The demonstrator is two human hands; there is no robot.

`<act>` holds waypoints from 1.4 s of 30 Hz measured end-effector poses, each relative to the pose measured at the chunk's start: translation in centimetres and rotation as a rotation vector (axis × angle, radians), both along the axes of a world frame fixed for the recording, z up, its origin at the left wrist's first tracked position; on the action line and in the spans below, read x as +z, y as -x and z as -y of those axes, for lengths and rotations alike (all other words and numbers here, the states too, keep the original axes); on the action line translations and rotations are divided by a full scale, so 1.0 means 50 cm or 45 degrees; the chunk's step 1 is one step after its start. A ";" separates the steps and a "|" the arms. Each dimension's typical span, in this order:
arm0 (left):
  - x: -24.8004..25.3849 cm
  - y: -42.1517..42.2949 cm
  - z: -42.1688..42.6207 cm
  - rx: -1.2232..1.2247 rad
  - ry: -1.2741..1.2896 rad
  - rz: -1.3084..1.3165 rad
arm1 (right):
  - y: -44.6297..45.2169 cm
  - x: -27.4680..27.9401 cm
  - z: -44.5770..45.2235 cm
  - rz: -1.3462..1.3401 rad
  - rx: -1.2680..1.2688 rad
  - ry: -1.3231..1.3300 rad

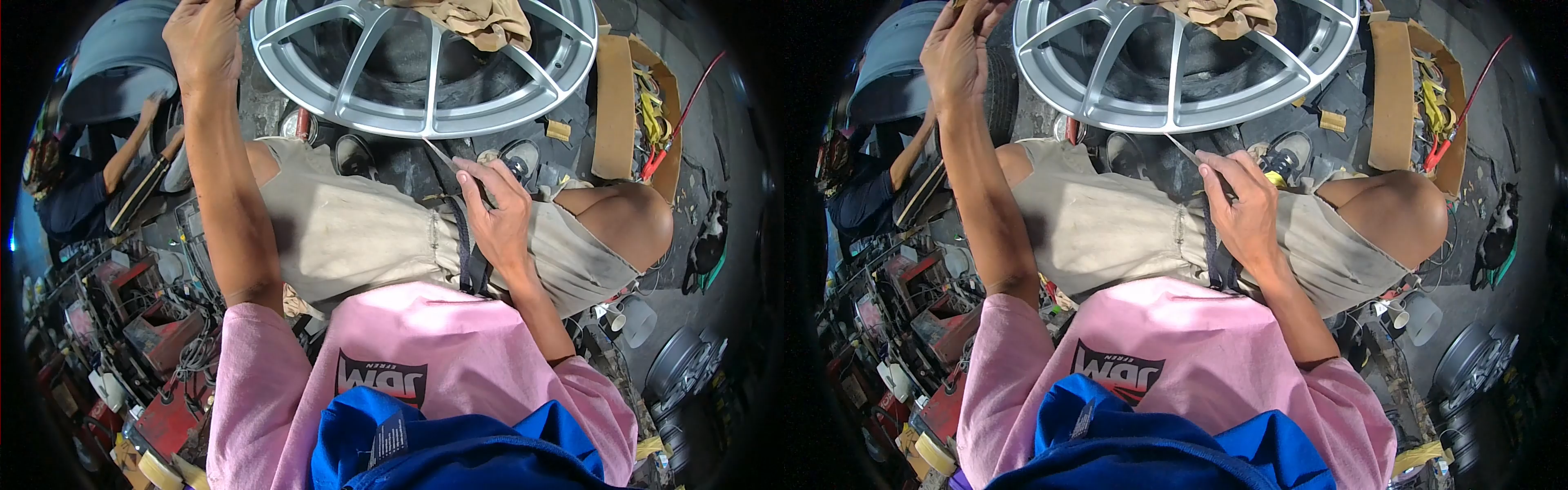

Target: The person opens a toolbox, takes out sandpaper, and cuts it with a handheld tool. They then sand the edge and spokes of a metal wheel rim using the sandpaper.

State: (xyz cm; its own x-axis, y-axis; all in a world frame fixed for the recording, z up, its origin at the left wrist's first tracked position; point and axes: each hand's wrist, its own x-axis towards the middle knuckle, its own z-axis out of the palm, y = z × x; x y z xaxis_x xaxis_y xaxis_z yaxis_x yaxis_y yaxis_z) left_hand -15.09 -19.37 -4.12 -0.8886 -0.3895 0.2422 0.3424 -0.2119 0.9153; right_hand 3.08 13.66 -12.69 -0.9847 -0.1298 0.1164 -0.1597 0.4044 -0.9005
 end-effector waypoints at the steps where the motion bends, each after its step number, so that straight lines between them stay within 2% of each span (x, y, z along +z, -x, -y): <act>1: 0.020 -0.009 -0.025 -0.014 -0.138 -0.020 | 0.000 0.000 0.000 0.007 0.002 0.010; 3: 0.069 -0.042 -0.070 0.069 0.399 0.056 | -0.001 -0.004 -0.001 -0.017 -0.005 0.022; 5: 0.061 -0.038 -0.050 0.002 0.432 0.004 | -0.001 -0.004 -0.002 -0.047 -0.018 0.034; 7: 0.049 -0.034 -0.007 -0.079 0.453 -0.064 | -0.005 0.005 -0.003 0.108 -0.015 0.090; 9: 0.031 -0.014 0.026 -0.030 0.327 0.036 | -0.003 -0.001 -0.004 -0.037 0.027 0.103; 14: 0.074 -0.051 -0.042 0.030 0.467 0.047 | -0.005 -0.005 -0.009 -0.001 0.078 0.108; 16: 0.091 -0.086 -0.083 -0.088 0.854 0.141 | -0.009 -0.008 -0.006 -0.029 0.089 0.106; 18: 0.106 -0.125 -0.148 -0.345 0.898 0.077 | -0.013 0.002 -0.009 -0.014 0.112 0.101; 20: 0.145 -0.182 -0.219 -0.429 1.274 0.138 | -0.017 0.004 -0.011 -0.015 0.103 0.089; 21: 0.145 -0.203 -0.247 -0.463 1.358 -0.026 | -0.019 0.002 -0.012 0.004 0.099 0.082; 22: 0.158 -0.233 -0.280 -0.556 1.341 -0.114 | -0.023 -0.017 -0.021 0.006 0.098 0.076; 24: 0.186 -0.299 -0.326 -0.620 1.340 -0.280 | -0.036 -0.063 -0.037 -0.196 0.236 -0.035; 26: 0.222 -0.378 -0.357 -0.567 1.374 -0.406 | -0.032 -0.018 -0.009 -0.133 0.186 0.012; 27: 0.229 -0.405 -0.369 -0.470 1.399 -0.454 | -0.031 -0.004 0.005 -0.065 0.118 0.060; 28: 0.223 -0.415 -0.381 -0.251 1.396 -0.559 | -0.028 -0.011 0.008 -0.104 0.139 0.046; 30: 0.234 -0.434 -0.375 -0.034 1.389 -0.642 | -0.030 0.000 0.013 -0.095 0.181 0.020; 34: 0.319 -0.435 -0.318 -0.555 1.523 -0.325 | -0.033 -0.004 0.016 -0.089 0.210 0.012; 36: 0.319 -0.441 -0.278 -0.707 1.574 -0.183 | -0.036 -0.004 0.017 -0.096 0.204 0.001; 42: 0.247 -0.464 -0.212 -0.712 1.192 -0.301 | -0.029 0.007 0.039 -0.041 0.273 -0.030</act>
State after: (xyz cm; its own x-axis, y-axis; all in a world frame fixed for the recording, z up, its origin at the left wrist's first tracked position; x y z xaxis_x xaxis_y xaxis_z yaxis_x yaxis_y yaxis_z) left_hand 8.12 -8.78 8.25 -0.7746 0.4757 0.4167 0.6011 0.3490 0.7189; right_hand 4.52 11.70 -12.34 -0.9302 -0.3387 0.1414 -0.2725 0.3792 -0.8843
